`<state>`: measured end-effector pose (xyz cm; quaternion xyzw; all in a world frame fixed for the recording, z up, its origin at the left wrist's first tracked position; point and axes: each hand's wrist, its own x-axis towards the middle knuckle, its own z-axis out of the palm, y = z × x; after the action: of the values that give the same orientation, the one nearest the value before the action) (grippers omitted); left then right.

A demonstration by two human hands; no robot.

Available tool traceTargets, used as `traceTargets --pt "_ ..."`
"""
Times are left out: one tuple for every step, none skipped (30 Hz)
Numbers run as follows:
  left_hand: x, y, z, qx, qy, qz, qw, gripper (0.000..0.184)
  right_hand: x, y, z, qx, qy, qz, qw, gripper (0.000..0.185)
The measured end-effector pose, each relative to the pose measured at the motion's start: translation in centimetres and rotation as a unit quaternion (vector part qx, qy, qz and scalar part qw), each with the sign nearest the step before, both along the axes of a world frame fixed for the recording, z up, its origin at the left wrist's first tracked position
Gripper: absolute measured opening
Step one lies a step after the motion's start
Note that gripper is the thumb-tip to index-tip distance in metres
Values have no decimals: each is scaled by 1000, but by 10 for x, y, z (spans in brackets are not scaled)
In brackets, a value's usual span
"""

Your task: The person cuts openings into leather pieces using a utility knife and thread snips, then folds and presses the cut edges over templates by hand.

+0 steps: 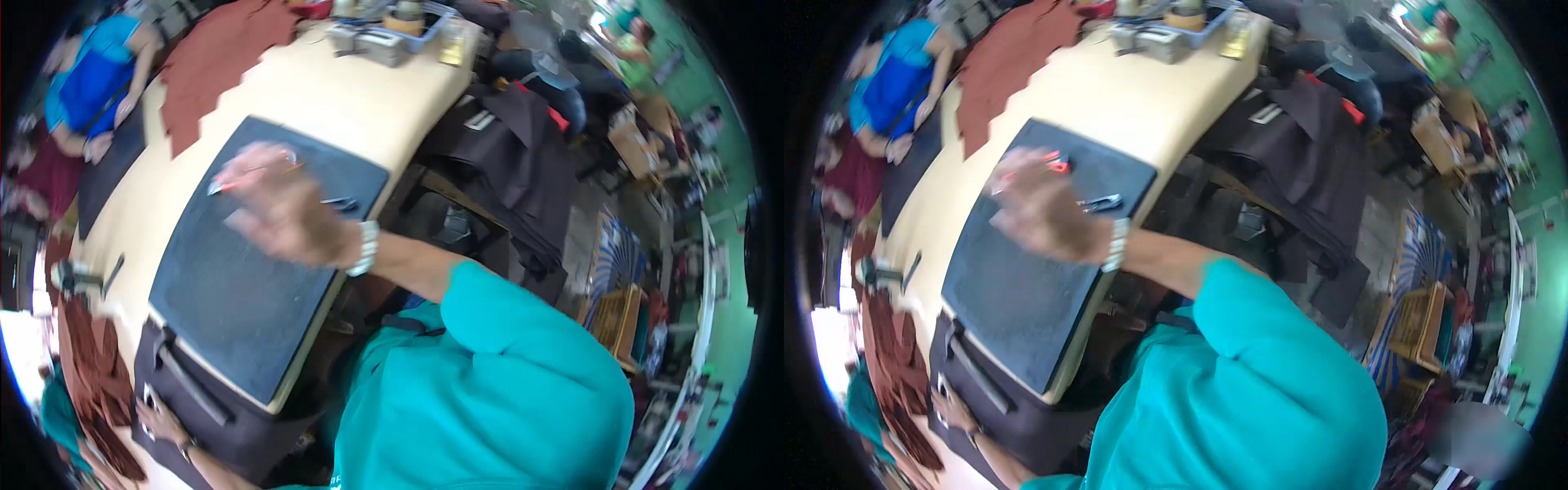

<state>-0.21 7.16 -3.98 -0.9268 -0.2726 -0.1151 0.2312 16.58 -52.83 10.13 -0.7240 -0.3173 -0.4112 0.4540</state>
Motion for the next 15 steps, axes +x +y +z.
traceTargets --pt "9 -53 29 26 19 63 997 65 1 -46 -13 43 13 -84 995 30" --pt "13 -107 59 54 37 127 990 66 -4 -100 -28 30 45 -175 983 28" --pt "16 -83 42 81 -33 79 993 62 -13 -152 -44 3 47 -309 950 27" --pt "11 -56 28 106 -104 35 988 59 -23 -204 -64 -13 77 -395 915 24" --pt "14 -54 29 117 -89 32 989 62 -42 -253 -86 4 105 -489 866 21" --pt "17 -52 31 130 -74 29 988 65 -66 -299 -104 -16 116 -573 811 20" --pt "21 -36 23 140 -125 -15 982 62 -92 -346 -130 -19 146 -647 749 22" --pt "29 -75 42 134 -87 54 986 62 -120 -386 -154 17 208 -695 688 30" --pt "32 -118 61 79 -129 -13 988 63 -148 -416 -171 72 281 -727 623 34" --pt "37 -145 72 24 -168 -77 982 64 -174 -438 -184 127 349 -747 551 39" --pt "49 -153 72 4 -179 -98 979 63 -196 -458 -199 206 424 -726 501 44" --pt "62 -158 71 -16 -190 -117 975 63 -216 -473 -214 282 491 -693 447 50" --pt "75 -159 70 -37 -200 -135 970 63 -239 -490 -239 312 538 -637 456 56" --pt "88 -160 68 -57 -210 -152 964 62 -257 -501 -259 339 582 -577 462 63" --pt "98 -162 66 -77 -220 -168 958 62 -265 -502 -268 416 580 -542 445 66"
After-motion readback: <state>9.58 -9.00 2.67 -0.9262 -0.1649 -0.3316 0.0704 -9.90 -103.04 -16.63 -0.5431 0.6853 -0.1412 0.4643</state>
